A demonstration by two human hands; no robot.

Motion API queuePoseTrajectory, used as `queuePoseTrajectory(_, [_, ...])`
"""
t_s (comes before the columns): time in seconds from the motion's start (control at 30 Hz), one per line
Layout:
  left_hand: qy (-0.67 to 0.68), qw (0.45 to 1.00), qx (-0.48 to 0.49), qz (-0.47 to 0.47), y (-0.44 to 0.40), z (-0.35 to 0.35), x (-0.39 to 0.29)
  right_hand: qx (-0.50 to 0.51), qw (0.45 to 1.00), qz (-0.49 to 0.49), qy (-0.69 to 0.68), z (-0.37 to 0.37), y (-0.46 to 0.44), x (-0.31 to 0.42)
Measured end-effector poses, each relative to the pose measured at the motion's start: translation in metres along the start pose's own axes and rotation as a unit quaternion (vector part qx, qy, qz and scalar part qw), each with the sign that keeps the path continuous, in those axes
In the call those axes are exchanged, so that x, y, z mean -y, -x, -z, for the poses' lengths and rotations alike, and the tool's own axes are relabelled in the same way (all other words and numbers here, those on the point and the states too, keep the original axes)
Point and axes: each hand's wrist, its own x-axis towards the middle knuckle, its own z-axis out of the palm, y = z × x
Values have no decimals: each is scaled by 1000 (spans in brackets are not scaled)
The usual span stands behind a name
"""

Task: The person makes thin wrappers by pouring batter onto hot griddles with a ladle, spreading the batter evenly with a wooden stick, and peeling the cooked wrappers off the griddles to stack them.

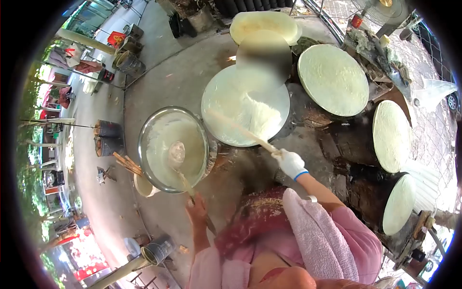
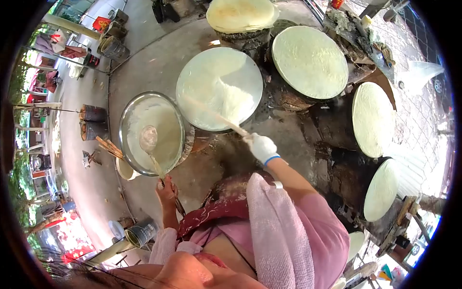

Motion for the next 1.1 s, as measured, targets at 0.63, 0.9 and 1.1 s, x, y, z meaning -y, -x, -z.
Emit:
queuePoseTrajectory(0.63, [-445, 804, -71, -387, 4, -35, 35, -112, 983, 69, 129, 103, -189, -48])
queuePoseTrajectory(0.9, [-274, 956, 6, -107, -1, -39, 37, -222, 933, 257, -114, 69, -134, 1])
queuePoseTrajectory(1.1, [-346, 844, -20, -408, -39, -97, -11, 41, 837, -124, -531, 44, -40, -77])
